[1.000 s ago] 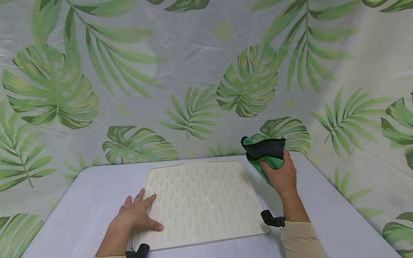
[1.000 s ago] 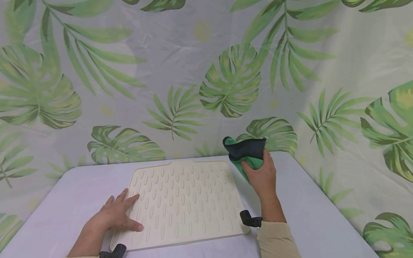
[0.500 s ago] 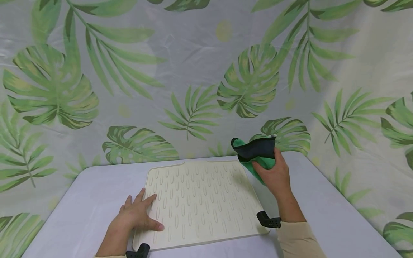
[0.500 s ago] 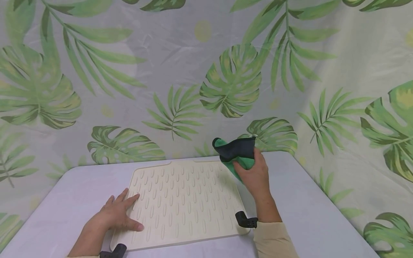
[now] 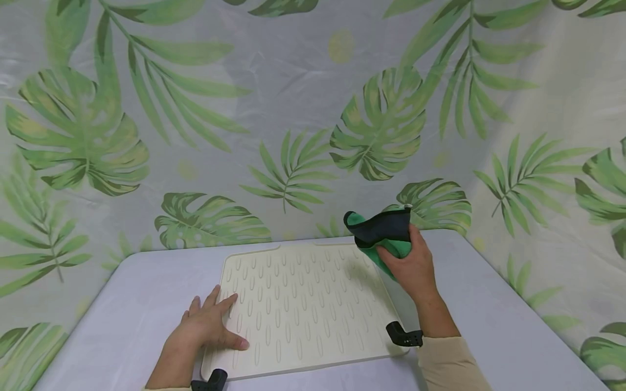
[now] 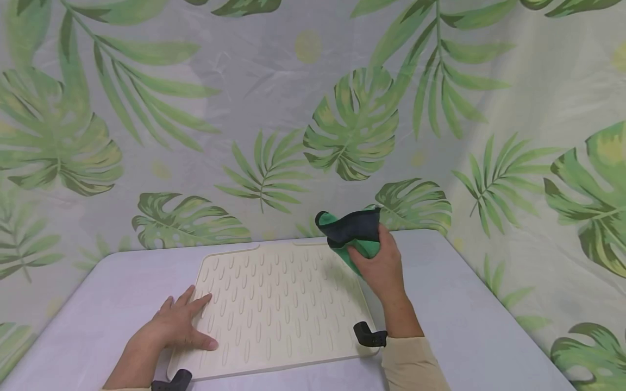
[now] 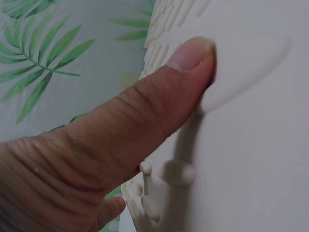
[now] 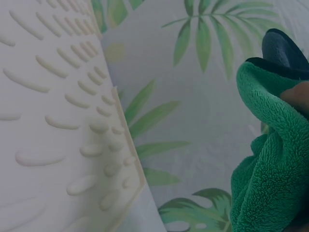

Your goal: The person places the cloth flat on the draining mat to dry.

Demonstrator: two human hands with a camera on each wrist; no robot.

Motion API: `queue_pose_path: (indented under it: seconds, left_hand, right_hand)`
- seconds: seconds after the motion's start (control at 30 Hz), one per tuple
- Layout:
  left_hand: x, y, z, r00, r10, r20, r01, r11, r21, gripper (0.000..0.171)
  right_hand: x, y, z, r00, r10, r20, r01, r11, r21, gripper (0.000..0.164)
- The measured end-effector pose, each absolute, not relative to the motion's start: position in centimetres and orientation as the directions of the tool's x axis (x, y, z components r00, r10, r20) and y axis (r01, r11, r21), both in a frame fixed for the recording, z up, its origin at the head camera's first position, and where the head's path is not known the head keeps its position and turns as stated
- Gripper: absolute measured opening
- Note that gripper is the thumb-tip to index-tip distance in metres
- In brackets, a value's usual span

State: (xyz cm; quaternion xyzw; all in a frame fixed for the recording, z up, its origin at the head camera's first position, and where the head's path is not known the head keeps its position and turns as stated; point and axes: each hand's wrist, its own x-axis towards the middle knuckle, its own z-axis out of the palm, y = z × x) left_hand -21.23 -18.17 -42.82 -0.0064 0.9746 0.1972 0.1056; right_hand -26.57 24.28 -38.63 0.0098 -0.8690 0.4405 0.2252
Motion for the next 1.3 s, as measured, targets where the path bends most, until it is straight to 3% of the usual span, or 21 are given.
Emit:
queue_pose_path:
  seconds: [1.3]
  left_hand:
    - [-20.9,-18.0,-42.7,-0.976,0.037,-0.214,-0.048,0.924,0.379,0.126]
  right_hand:
    - [-25.7,21.6,-38.5,-0.911,0.079,0.405,-0.268,0.634,-0.725,0.088]
